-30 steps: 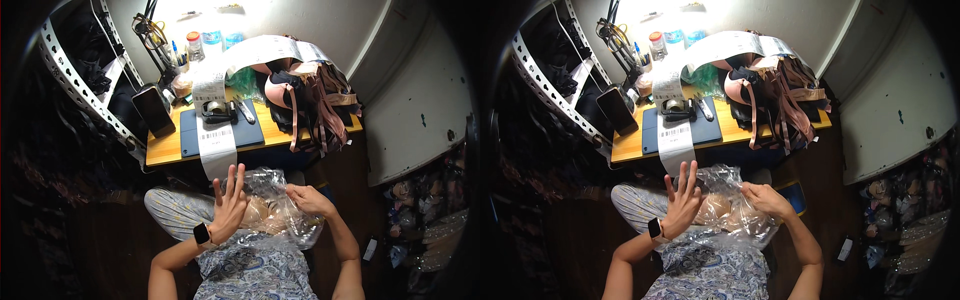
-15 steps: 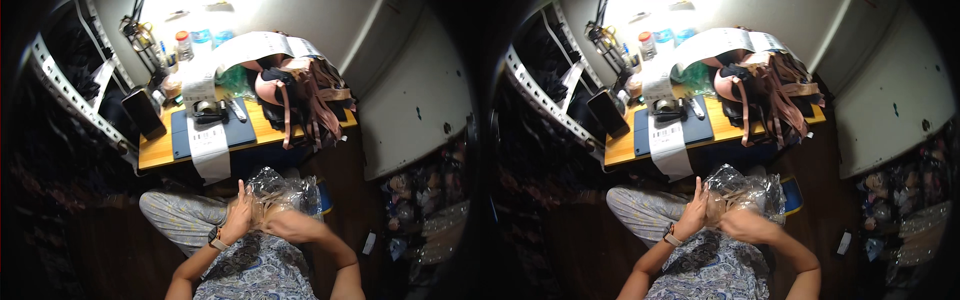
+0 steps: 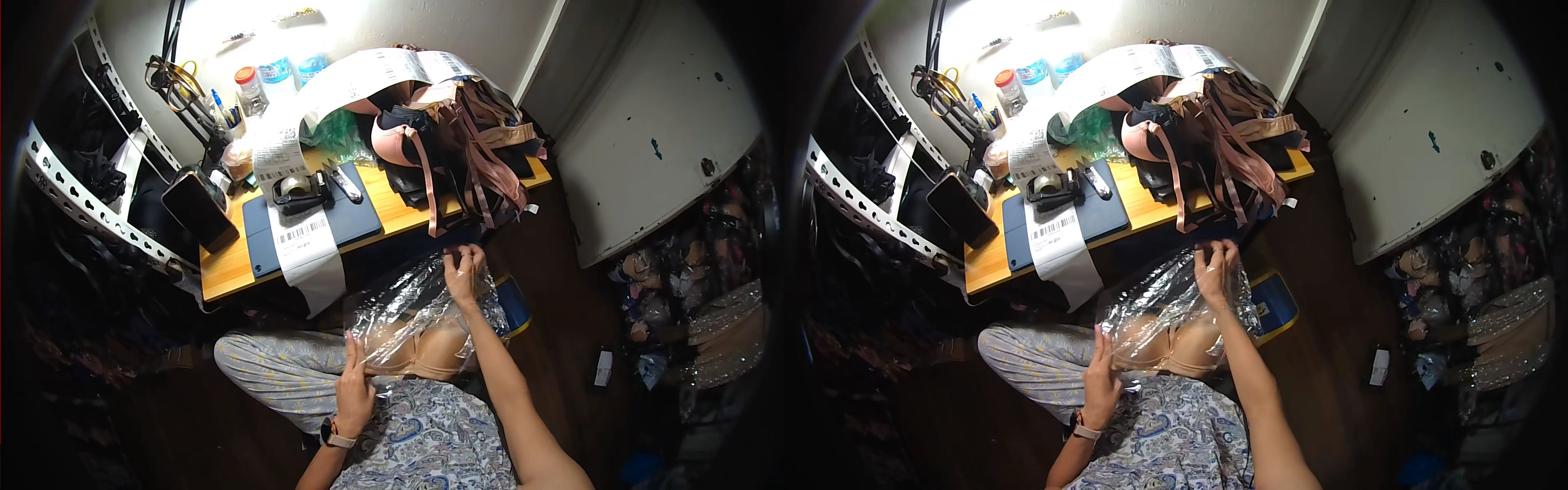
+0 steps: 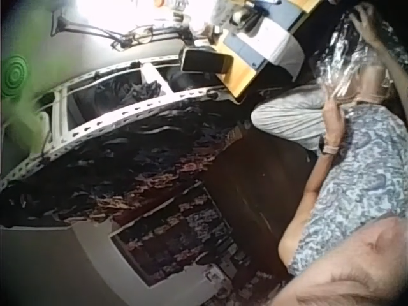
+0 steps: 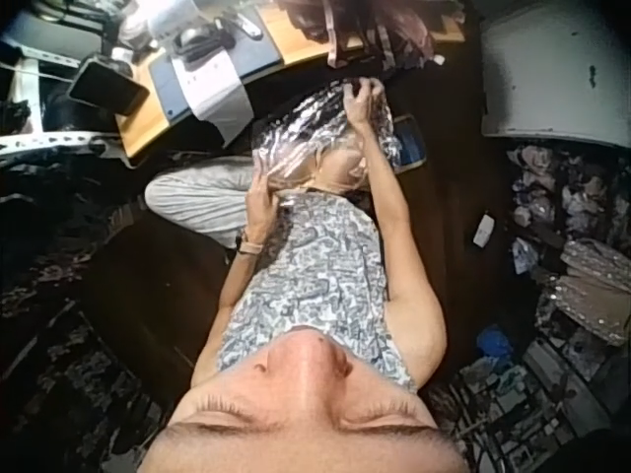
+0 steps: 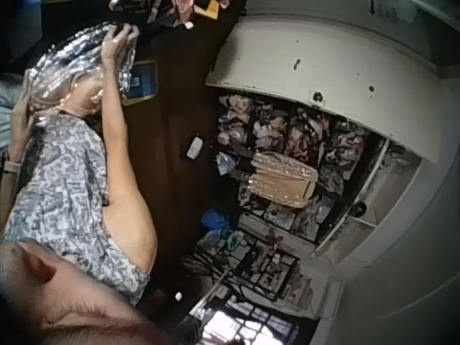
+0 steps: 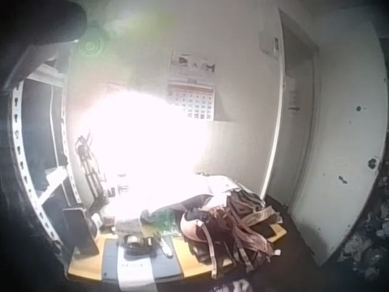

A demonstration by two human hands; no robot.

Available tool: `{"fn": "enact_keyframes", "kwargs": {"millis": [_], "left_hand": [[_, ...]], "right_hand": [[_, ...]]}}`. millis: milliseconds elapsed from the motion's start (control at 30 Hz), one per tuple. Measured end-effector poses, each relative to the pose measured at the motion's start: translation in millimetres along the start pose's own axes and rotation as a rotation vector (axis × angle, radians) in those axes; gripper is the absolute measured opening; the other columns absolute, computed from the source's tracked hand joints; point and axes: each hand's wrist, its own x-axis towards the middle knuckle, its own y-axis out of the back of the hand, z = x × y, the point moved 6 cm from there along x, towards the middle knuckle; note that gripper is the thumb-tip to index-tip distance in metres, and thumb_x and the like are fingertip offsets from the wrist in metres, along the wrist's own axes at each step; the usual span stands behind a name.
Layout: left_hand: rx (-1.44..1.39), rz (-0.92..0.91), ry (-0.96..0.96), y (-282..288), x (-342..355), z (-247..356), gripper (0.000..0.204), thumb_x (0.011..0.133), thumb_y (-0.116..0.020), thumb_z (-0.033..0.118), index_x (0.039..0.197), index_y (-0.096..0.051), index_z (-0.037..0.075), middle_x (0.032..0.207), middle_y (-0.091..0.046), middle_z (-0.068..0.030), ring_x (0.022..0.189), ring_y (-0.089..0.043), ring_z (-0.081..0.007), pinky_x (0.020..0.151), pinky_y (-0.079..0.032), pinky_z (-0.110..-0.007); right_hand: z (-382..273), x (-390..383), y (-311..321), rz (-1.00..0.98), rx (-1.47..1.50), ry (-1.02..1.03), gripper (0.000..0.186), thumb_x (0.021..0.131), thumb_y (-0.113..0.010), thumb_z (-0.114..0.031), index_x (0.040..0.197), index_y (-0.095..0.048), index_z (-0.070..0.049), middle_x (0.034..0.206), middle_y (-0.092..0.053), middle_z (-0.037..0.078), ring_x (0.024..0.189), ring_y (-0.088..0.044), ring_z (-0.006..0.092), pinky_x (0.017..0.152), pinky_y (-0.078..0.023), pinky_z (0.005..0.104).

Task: Packing and labeling bras for shipment in a small warehouse or stockroom setting.

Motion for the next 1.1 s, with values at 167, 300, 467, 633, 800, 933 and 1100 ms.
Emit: {"fn": "enact_keyframes", "kwargs": {"millis": [167, 300, 467, 633, 800, 933, 1100], "left_hand": [[-0.145, -0.006, 0.173, -12, 9, -10, 0.076, 0.066, -0.047, -0.016, 0.138, -0.025, -0.004, 0.147, -0.011, -0.0221, 0.111, -0.049, -0.0407, 0.079, -0.049, -0.035], [-0.322, -0.103, 0.105, -12, 28, -27, 0.062, 0.074, -0.046, -0.013, 0.134, -0.029, -0.008, 0.146, -0.009, -0.0262, 0.131, -0.026, -0.0393, 0.093, -0.040, -0.034], [-0.198, -0.100, -0.015, -27, 65, -32, 0.067, 0.069, -0.051, -0.010, 0.133, -0.030, -0.008, 0.148, -0.006, -0.0222, 0.115, -0.050, -0.0291, 0.075, -0.048, -0.027], [-0.766, -0.268, 0.288, -66, 136, -39, 0.076, 0.062, -0.059, -0.003, 0.132, -0.029, -0.011, 0.141, -0.013, -0.0346, 0.132, -0.023, -0.0383, 0.107, -0.027, -0.034], [-0.432, -0.317, 0.061, -68, 156, -23, 0.073, 0.070, -0.047, -0.014, 0.138, -0.021, -0.005, 0.149, 0.002, -0.0179, 0.129, -0.032, -0.0263, 0.076, -0.056, -0.030], [-0.449, -0.318, 0.160, -57, 142, -31, 0.075, 0.068, -0.047, -0.013, 0.138, -0.019, -0.007, 0.149, 0.001, -0.0212, 0.126, -0.035, -0.0256, 0.078, -0.056, -0.031], [-0.359, -0.312, 0.165, -44, 136, -32, 0.077, 0.066, -0.052, -0.010, 0.137, -0.020, -0.008, 0.146, -0.005, -0.0263, 0.130, -0.031, -0.0346, 0.096, -0.043, -0.036]], "right_hand": [[-12, -19, 4, -0.154, -0.091, 0.075, 0.055, 0.086, -0.057, -0.028, 0.132, -0.040, -0.004, 0.144, -0.013, 0.026, 0.132, -0.016, 0.0433, 0.108, -0.019, 0.0473], [-15, -48, 15, -0.298, -0.334, 0.245, 0.061, 0.088, -0.051, -0.031, 0.137, -0.032, 0.000, 0.146, -0.014, 0.023, 0.135, -0.013, 0.0387, 0.111, -0.011, 0.0429], [26, -28, 54, -0.203, -0.289, 0.209, 0.040, 0.090, -0.044, -0.017, 0.121, -0.047, 0.009, 0.133, -0.038, 0.026, 0.124, -0.037, 0.0370, 0.103, -0.031, 0.0397], [-128, -94, 49, -0.807, 0.352, 0.317, 0.016, 0.078, -0.057, -0.015, 0.081, -0.064, -0.001, 0.075, -0.063, 0.015, 0.071, -0.061, 0.0314, 0.071, -0.048, 0.0394], [-39, -86, -67, -0.882, -0.282, 0.476, 0.026, 0.081, -0.057, -0.026, 0.081, -0.065, -0.001, 0.077, -0.063, 0.021, 0.070, -0.062, 0.0349, 0.065, -0.049, 0.0422], [7, -96, -70, -0.941, -0.201, -0.058, 0.056, 0.082, -0.056, -0.045, 0.102, -0.055, 0.008, 0.092, -0.063, 0.024, 0.078, -0.063, 0.0366, 0.064, -0.050, 0.0451], [-70, -133, -26, -1.476, -0.316, 0.211, 0.076, 0.078, -0.057, -0.052, 0.122, -0.039, 0.006, 0.092, -0.062, 0.025, 0.085, -0.062, 0.0356, 0.071, -0.048, 0.0435]]}}
